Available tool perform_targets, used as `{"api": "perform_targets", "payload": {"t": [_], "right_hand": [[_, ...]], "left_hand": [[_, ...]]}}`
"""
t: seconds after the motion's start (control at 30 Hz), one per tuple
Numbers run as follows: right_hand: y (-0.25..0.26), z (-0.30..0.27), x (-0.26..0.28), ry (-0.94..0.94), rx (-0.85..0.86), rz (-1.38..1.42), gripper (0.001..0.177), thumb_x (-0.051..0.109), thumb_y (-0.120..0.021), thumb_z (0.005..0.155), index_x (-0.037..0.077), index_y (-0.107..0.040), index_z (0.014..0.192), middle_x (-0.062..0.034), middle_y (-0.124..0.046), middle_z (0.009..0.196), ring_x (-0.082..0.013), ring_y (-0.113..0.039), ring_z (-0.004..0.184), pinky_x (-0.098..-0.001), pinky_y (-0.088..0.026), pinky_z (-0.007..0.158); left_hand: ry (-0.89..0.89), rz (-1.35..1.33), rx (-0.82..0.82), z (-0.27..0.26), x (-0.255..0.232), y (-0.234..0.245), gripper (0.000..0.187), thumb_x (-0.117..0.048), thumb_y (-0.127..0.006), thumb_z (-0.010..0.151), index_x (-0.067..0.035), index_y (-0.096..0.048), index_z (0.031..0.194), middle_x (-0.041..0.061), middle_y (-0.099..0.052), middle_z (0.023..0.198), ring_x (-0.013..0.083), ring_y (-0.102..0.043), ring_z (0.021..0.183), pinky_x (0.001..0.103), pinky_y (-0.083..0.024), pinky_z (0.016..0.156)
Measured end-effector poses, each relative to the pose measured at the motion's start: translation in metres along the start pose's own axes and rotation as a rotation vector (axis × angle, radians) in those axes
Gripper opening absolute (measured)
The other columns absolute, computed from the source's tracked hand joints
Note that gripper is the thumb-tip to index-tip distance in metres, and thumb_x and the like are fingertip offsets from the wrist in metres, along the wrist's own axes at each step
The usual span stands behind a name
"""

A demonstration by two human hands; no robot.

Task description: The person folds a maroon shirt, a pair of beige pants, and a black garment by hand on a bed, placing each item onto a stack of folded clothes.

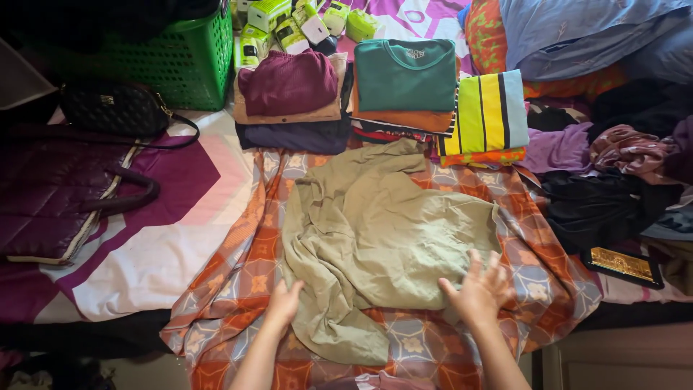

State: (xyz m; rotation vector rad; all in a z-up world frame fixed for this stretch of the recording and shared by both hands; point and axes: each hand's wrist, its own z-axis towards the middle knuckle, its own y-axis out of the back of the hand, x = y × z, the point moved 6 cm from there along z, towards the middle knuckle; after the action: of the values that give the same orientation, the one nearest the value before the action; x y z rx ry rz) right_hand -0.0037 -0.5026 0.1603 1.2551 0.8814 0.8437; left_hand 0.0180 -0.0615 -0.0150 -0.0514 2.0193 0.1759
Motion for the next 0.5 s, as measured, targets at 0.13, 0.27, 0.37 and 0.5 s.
{"api": "perform_targets", "payload": {"t": [0.13, 0.27, 0.37, 0.5], "right_hand": [[-0.075, 0.017, -0.049, -0.136, 0.248, 0.800, 0.104, 0.034, -0.089, 0.077, 0.004, -0.025, 0.154, -0.0276, -0.057, 0.129, -0.0382, -0.061, 0.116, -0.0471, -0.051, 0.099], [-0.084, 0.027, -0.070, -0.302, 0.324, 1.401, 0.054, 0.012, -0.072, 0.085, 0.005, -0.058, 0.137, -0.0156, -0.070, 0.121, -0.0290, -0.067, 0.105, -0.0465, -0.055, 0.089], [-0.031, 0.054, -0.098, -0.363, 0.030, 1.735, 0.042, 0.008, -0.068, 0.094, 0.007, -0.059, 0.136, -0.0081, -0.067, 0.125, -0.0207, -0.065, 0.109, -0.0381, -0.054, 0.095], [0.026, 0.081, -0.100, -0.077, -0.163, 2.036, 0.050, 0.005, -0.061, 0.103, 0.011, -0.046, 0.150, -0.0066, -0.062, 0.134, -0.0181, -0.063, 0.120, -0.0359, -0.053, 0.106]], "left_hand": [[0.257, -0.508, -0.053, -0.014, -0.011, 0.013, 0.044, -0.027, -0.059, 0.098, -0.010, -0.053, 0.138, 0.011, -0.068, 0.127, 0.0266, -0.066, 0.113, 0.043, -0.054, 0.094], [0.194, -0.464, -0.221, -0.015, -0.044, 0.044, 0.044, -0.024, -0.060, 0.099, -0.008, -0.053, 0.140, 0.014, -0.068, 0.123, 0.0271, -0.066, 0.107, 0.045, -0.054, 0.092], [0.048, -0.546, -0.250, -0.010, -0.064, 0.065, 0.042, -0.021, -0.062, 0.098, -0.004, -0.057, 0.136, 0.013, -0.068, 0.124, 0.0238, -0.067, 0.106, 0.040, -0.054, 0.091], [-0.112, -0.593, -0.291, -0.001, -0.078, 0.079, 0.038, -0.019, -0.065, 0.096, -0.007, -0.057, 0.131, 0.010, -0.066, 0.124, 0.0200, -0.063, 0.109, 0.036, -0.052, 0.093]]}}
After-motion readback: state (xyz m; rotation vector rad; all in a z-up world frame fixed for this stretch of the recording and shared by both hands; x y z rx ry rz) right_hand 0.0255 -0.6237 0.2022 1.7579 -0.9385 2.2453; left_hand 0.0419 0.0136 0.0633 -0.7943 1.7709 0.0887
